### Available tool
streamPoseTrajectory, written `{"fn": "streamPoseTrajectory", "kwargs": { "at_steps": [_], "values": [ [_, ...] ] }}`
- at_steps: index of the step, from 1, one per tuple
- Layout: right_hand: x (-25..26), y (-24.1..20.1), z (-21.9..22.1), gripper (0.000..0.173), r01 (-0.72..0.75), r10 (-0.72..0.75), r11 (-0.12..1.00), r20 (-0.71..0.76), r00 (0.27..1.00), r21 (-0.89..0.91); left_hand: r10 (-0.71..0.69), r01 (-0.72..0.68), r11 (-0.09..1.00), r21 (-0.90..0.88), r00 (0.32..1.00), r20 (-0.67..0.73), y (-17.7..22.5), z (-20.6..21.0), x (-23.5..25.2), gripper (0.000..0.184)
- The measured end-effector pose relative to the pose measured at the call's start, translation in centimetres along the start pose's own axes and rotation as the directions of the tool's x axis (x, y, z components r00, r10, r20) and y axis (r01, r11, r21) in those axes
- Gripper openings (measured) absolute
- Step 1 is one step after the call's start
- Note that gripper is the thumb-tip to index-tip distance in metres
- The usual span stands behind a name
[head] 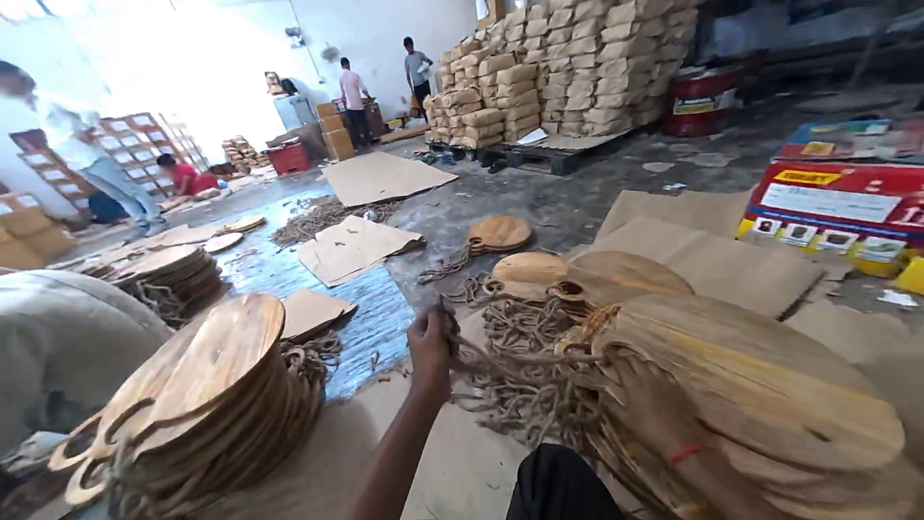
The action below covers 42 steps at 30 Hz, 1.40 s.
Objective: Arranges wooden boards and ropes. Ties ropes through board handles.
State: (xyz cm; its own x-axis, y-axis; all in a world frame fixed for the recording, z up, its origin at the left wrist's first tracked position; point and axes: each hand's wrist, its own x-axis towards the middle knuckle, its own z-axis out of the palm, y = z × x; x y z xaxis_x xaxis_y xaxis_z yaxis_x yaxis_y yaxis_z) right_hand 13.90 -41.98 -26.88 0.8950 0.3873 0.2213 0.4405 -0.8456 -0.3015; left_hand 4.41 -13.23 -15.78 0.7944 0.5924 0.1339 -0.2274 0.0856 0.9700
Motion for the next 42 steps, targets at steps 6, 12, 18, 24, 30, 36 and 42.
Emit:
{"fn": "streamPoseTrajectory", "kwargs": {
  "at_steps": [6, 12, 18, 24, 30, 36, 42],
  "values": [
    [1.3, -1.4, 1.4, 0.055, -0.113, 0.117, 0.993, -0.102, 0.988, 0.043, -0.027, 0.03, 0.998, -0.061, 0.998, 0.048, -1.5, -0.6, -1.9, 0.04],
    [3.8, -2.2, 0.8, 0.084, -0.243, 0.247, 0.969, 0.11, 0.963, -0.047, -0.037, 0.043, 0.995, -0.089, 0.997, 0.061, -1.4, 0.4, -2.0, 0.039],
    [4.0, -4.0, 1.5, 0.068, -0.304, 0.308, 0.95, 0.052, 0.95, -0.068, -0.11, 0.11, 0.987, -0.114, 0.994, 0.009, -2.8, -0.5, -2.9, 0.04],
    [2.7, -4.5, 2.4, 0.06, -0.242, 0.242, 0.97, -0.044, 0.969, -0.007, -0.164, 0.157, 0.981, -0.116, 0.985, -0.053, -5.0, -3.2, -0.4, 0.037],
    [0.0, -7.2, 2.0, 0.082, -0.112, 0.115, 0.992, -0.061, 0.991, 0.062, -0.313, 0.301, 0.93, 0.209, 0.949, 0.027, -6.4, -6.9, 4.1, 0.07],
    [-6.6, -9.2, 8.4, 0.063, 0.251, -0.255, 0.919, -0.027, 0.967, 0.304, -0.509, 0.0, 0.487, 0.873, 0.813, 0.284, -7.7, -18.6, -1.9, 0.051],
    [-10.2, -13.4, 15.9, 0.03, 0.431, -0.506, 0.835, 0.169, 0.846, 0.343, -0.68, 0.092, -0.18, 0.979, 0.708, -0.192, -12.2, -34.6, -14.9, 0.069]
  ]
}}
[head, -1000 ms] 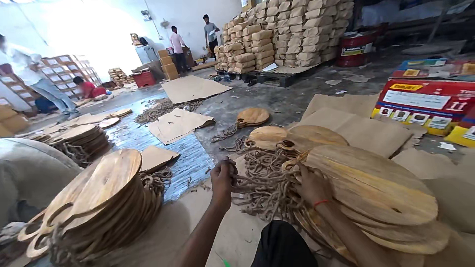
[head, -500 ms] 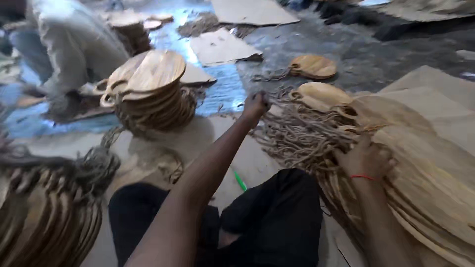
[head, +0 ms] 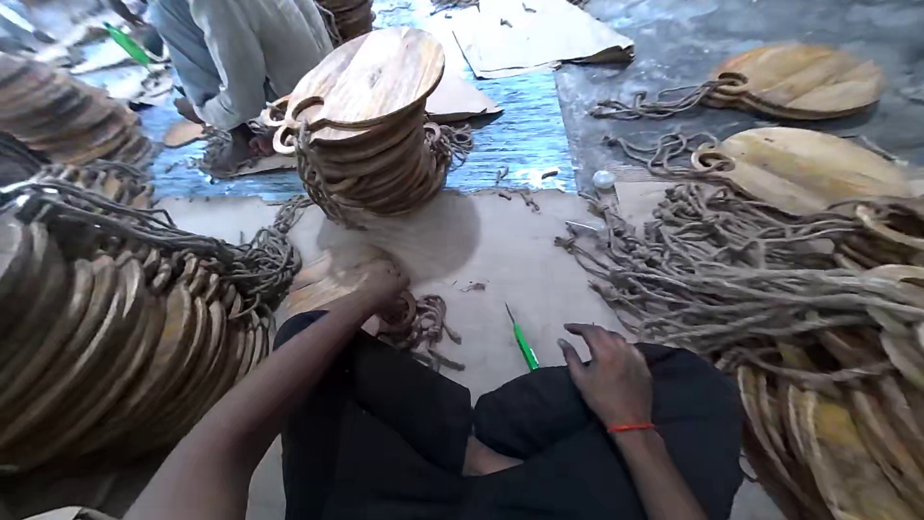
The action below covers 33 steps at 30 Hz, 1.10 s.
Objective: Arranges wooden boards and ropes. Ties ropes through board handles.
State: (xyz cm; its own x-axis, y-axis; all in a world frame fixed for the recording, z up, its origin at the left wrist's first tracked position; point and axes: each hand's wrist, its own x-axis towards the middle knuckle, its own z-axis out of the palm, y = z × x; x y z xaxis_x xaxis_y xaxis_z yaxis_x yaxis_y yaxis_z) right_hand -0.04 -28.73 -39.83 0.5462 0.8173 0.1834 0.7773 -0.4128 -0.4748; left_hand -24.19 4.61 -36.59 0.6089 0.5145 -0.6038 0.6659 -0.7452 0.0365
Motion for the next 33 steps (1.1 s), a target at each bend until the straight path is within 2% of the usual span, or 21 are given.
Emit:
{"fn": "streamPoseTrajectory", "kwargs": {
  "at_steps": [2, 4, 6, 9, 12, 16, 21, 25, 27, 30, 33],
  "values": [
    [1.4, -0.7, 1.8, 0.027, -0.041, 0.027, 0.986, 0.088, 0.996, 0.159, -0.113, 0.112, 0.993, 0.026, 0.993, 0.038, -0.2, 2.3, -0.7, 0.094],
    [2.3, -1.1, 2.9, 0.024, -0.158, 0.094, 0.954, 0.244, 0.965, 0.255, -0.156, 0.155, 0.988, 0.028, 0.985, 0.076, 0.5, 2.1, 0.2, 0.101],
    [2.6, -1.1, 2.9, 0.024, -0.2, 0.122, 0.958, 0.338, 0.933, 0.206, -0.089, 0.078, 0.993, 0.085, 0.987, 0.135, 1.0, 1.7, 1.4, 0.088],
    [2.5, -0.9, 2.9, 0.024, -0.201, 0.129, 0.962, 0.337, 0.933, 0.187, 0.032, -0.062, 0.981, 0.182, 0.986, 0.165, 1.7, 2.0, 2.5, 0.066],
    [2.5, -0.8, 3.0, 0.024, -0.22, 0.149, 0.956, 0.325, 0.934, 0.195, 0.032, -0.061, 0.985, 0.162, 0.983, 0.179, 2.9, 2.9, 2.5, 0.069],
    [2.3, -0.4, 3.4, 0.024, -0.215, 0.147, 0.958, 0.32, 0.936, 0.19, 0.052, -0.066, 0.995, 0.072, 0.98, 0.19, 3.5, 4.0, 2.1, 0.052],
    [2.0, -0.7, 2.9, 0.025, -0.184, 0.106, 0.96, 0.333, 0.937, 0.211, 0.11, -0.128, 0.987, 0.1, 0.98, 0.168, 4.0, 5.1, -0.2, 0.053],
    [2.2, -0.7, 2.5, 0.027, -0.179, 0.079, 0.951, 0.363, 0.928, 0.251, 0.157, -0.185, 0.968, 0.168, 0.973, 0.168, 4.2, 5.7, 0.5, 0.055],
    [2.1, -0.6, 2.2, 0.028, -0.179, 0.077, 0.951, 0.368, 0.927, 0.252, 0.166, -0.184, 0.976, 0.117, 0.975, 0.149, 4.4, 6.5, 0.3, 0.057],
    [2.0, -0.4, 2.3, 0.029, -0.175, 0.072, 0.95, 0.363, 0.929, 0.259, 0.191, -0.201, 0.976, 0.08, 0.974, 0.122, 5.1, 7.3, -0.1, 0.048],
    [2.2, -0.3, 2.4, 0.028, -0.148, 0.053, 0.956, 0.347, 0.936, 0.254, 0.284, -0.288, 0.957, 0.041, 0.955, 0.085, 5.2, 6.2, 0.9, 0.037]
  ]
}}
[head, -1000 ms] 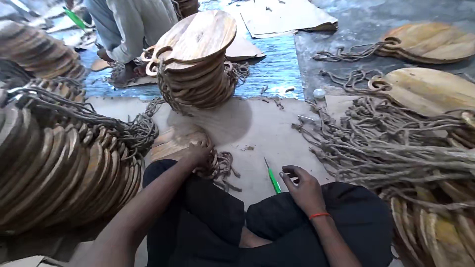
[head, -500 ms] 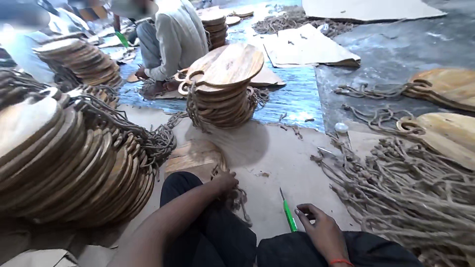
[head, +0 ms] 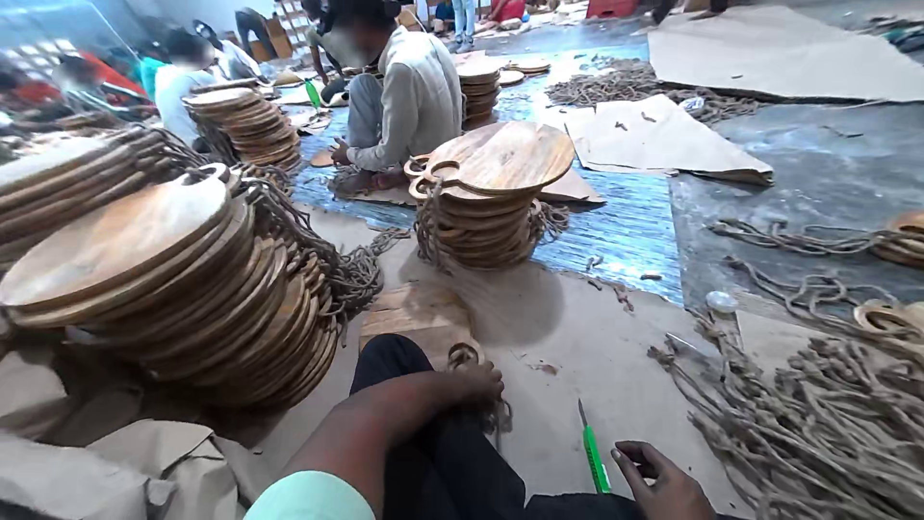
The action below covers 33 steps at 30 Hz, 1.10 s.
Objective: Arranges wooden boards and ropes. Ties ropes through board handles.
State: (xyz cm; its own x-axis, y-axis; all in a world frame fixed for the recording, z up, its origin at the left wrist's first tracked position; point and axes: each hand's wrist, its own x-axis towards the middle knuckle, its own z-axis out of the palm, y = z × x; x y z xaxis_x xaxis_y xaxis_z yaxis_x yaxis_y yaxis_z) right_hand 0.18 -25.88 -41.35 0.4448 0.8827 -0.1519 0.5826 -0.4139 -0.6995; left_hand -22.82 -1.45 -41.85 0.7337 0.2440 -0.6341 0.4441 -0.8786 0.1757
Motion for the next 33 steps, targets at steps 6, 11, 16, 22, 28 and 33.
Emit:
{"fn": "streamPoseTrajectory", "kwargs": {
  "at_steps": [6, 11, 16, 22, 28, 33],
  "values": [
    [-0.1, -0.6, 0.2, 0.024, -0.065, 0.064, 0.996, -0.018, 0.998, -0.063, -0.132, -0.092, 0.9, -0.425, 0.874, -0.468, -0.6, -4.8, 0.8, 0.046],
    [0.0, -0.9, 0.1, 0.025, -0.1, 0.099, 0.993, -0.02, 0.995, -0.058, -0.496, 0.032, 0.742, -0.67, 0.699, -0.516, -2.5, -6.6, -1.5, 0.074],
    [0.3, -0.8, 0.2, 0.025, -0.126, 0.128, 0.989, 0.012, 0.992, -0.082, -0.42, 0.354, 0.883, -0.309, 0.889, -0.183, -1.5, -3.3, 1.3, 0.073],
    [0.0, -0.8, 0.0, 0.026, -0.127, 0.126, 0.99, -0.009, 0.992, -0.066, -0.372, 0.279, 0.912, -0.302, 0.873, -0.316, -0.5, -6.0, -0.2, 0.037],
    [1.8, -2.7, 1.1, 0.022, -0.054, 0.08, 0.954, -0.077, 0.994, 0.295, -0.275, -0.04, 0.913, -0.407, 0.676, -0.684, -3.2, -11.2, -7.8, 0.029],
    [8.7, -12.3, 5.1, 0.082, 0.06, -0.089, 0.928, 0.064, 0.994, 0.367, -0.259, -0.08, 0.912, -0.401, 0.646, -0.718, -3.1, -13.3, -11.2, 0.028]
  ]
}}
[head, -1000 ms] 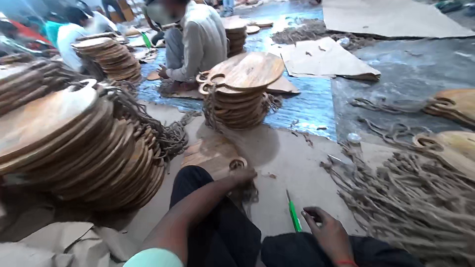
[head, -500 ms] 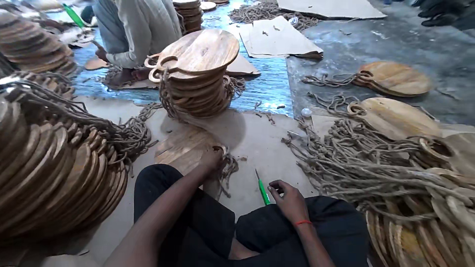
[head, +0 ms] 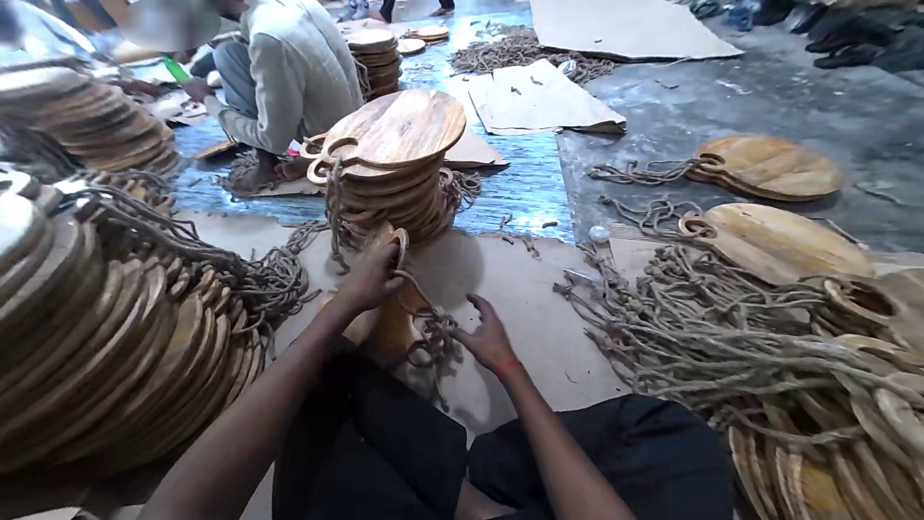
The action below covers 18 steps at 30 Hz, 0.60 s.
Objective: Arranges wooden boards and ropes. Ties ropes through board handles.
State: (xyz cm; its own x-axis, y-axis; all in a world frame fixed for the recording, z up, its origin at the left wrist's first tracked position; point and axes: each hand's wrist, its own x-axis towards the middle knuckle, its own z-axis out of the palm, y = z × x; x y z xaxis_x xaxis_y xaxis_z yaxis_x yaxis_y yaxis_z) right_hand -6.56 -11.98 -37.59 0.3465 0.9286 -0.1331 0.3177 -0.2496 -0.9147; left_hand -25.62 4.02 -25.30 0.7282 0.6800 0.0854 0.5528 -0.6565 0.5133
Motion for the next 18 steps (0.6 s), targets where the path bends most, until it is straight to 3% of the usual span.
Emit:
{"fn": "streamPoseTrajectory", "kwargs": {
  "at_steps": [2, 3, 4, 6, 7, 10, 14, 16, 18],
  "values": [
    [2.5, -2.5, 3.7, 0.106, -0.025, 0.045, 0.989, 0.138, 0.989, -0.143, -0.014, 0.014, 0.997, 0.07, 1.0, -0.004, 0.1, 0.1, -0.3, 0.027],
    [3.3, -3.2, 5.5, 0.103, -0.034, 0.079, 0.978, 0.215, 0.973, -0.205, -0.023, 0.024, 0.994, 0.104, 1.0, -0.01, 0.1, 0.2, -0.3, 0.029],
    [3.7, -3.6, 6.9, 0.09, -0.023, 0.103, 0.966, 0.301, 0.948, -0.257, -0.038, 0.039, 0.989, 0.14, 0.999, -0.015, 0.2, 0.3, -0.5, 0.033],
    [3.5, -4.1, 7.6, 0.048, 0.029, 0.091, 0.958, 0.4, 0.912, -0.285, -0.083, 0.09, 0.964, 0.249, 0.996, -0.04, 0.7, 0.5, -0.7, 0.039],
    [3.0, -4.3, 6.6, 0.036, 0.037, 0.08, 0.963, 0.412, 0.908, -0.268, -0.118, 0.127, 0.946, 0.297, 0.992, -0.048, 1.3, 0.5, -0.9, 0.043],
    [-0.1, -3.9, -1.0, 0.027, 0.024, 0.009, 0.995, 0.325, 0.946, -0.098, -0.153, 0.174, 0.932, 0.319, 0.984, -0.09, 2.2, 1.7, -1.8, 0.054],
    [-3.8, -4.2, -12.2, 0.024, 0.042, -0.056, 0.997, 0.212, 0.976, 0.068, -0.127, 0.137, 0.915, 0.379, 0.991, -0.052, 1.0, 4.3, -0.7, 0.041],
    [-5.1, -4.4, -14.8, 0.026, 0.002, -0.017, 0.998, 0.23, 0.973, 0.067, -0.121, 0.098, 0.886, 0.453, 0.992, 0.023, -0.5, 6.3, -0.3, 0.034],
    [-6.5, -4.0, -14.7, 0.025, -0.022, 0.025, 1.0, 0.201, 0.979, -0.015, -0.162, 0.086, 0.854, 0.513, 0.981, 0.104, -2.6, 7.9, -0.2, 0.035]
  ]
}}
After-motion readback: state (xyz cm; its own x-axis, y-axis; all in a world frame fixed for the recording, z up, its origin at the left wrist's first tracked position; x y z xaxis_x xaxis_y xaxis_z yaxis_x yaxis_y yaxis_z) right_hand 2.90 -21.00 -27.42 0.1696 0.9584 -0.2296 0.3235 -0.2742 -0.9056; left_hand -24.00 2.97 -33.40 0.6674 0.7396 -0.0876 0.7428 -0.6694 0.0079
